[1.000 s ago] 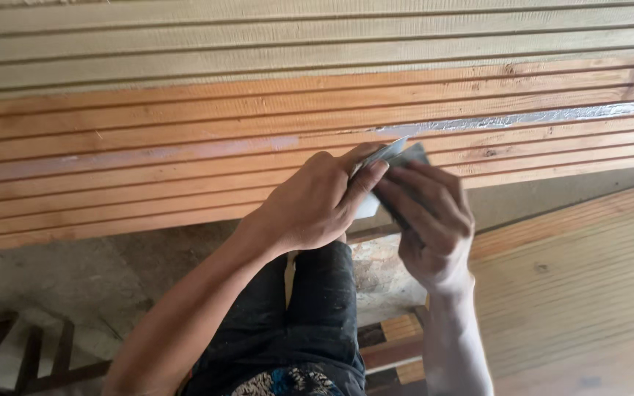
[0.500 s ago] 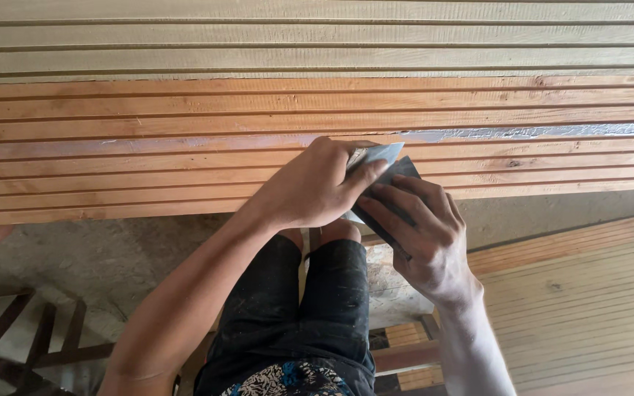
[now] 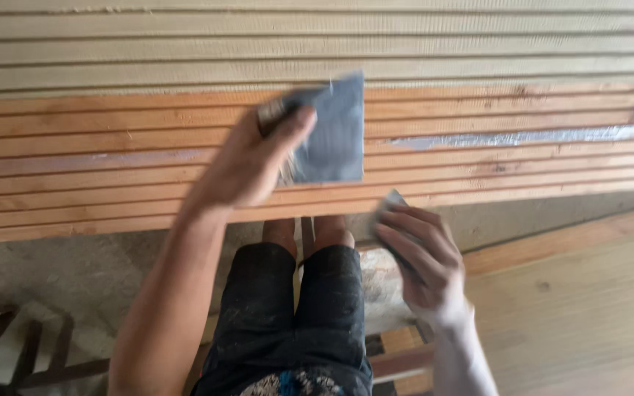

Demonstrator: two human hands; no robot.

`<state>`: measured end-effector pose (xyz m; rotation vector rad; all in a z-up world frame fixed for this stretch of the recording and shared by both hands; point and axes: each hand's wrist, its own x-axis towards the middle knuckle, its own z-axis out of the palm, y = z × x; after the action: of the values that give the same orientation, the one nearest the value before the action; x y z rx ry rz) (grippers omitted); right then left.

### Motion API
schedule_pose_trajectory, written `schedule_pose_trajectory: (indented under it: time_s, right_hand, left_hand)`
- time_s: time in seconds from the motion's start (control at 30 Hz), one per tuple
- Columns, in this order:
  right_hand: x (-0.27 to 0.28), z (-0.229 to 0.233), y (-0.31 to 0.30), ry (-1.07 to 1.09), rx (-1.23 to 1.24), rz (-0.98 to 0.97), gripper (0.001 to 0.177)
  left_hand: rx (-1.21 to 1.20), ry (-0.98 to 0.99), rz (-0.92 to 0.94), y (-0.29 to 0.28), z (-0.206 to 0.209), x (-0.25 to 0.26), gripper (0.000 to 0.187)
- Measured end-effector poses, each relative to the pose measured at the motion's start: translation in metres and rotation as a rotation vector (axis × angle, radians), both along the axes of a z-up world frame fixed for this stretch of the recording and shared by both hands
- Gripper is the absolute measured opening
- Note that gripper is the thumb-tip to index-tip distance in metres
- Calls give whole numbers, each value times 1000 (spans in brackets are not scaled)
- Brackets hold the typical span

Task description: The person sands a large wooden slatted surface using a sanding block, moving along the grain to smooth the wood. They briefly pause to retrieve a putty knife and apply a filler substance to a gap in the wood before resuming sanding.

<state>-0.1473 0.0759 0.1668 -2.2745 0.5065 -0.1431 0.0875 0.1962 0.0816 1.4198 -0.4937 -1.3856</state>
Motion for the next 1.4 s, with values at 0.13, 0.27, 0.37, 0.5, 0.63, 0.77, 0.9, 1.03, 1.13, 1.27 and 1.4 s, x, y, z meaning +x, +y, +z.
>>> schedule_pose_trajectory:
  time_s: [0.13, 0.27, 0.37, 0.5, 0.63, 0.77, 0.9, 1.03, 1.13, 1.27, 1.4]
  right_hand:
    - [-16, -10, 22, -619, 238, -313, 38]
    - [-22, -39, 15, -335, -162, -190, 36]
    - [-33, -45, -3, -158, -161, -126, 33]
    - [-30, -21, -26, 6, -253, -106, 36]
    - [-1, -3, -38, 13, -378, -28, 33]
    - [19, -5, -25, 100, -289, 131, 40]
    - [37, -10, -19, 98, -227, 195, 41]
    - [34, -4, -15, 192, -201, 286, 45]
    - [38, -1, -14, 163, -205, 289, 36]
    - [33, -2, -18, 194, -211, 319, 37]
    - [11, -2, -20, 118, -95, 276, 31]
  left_hand:
    - [-178, 455, 221, -5, 2, -72, 50]
    - [-78, 541, 324, -9, -7, -114, 50]
    - [-119, 390, 342, 0, -15, -100, 51]
    - [-79, 131, -3, 1, -18, -60, 60]
    - [19, 78, -262, -8, -10, -51, 57]
    - [9, 8, -234, -15, 7, -61, 56]
    - [27, -134, -144, -19, 20, -41, 52]
    - [73, -150, -195, -10, 10, -39, 52]
    - [-123, -208, -117, -9, -5, -44, 47]
    - [160, -58, -282, -10, -9, -38, 36]
    - [96, 34, 76, -8, 7, 4, 52]
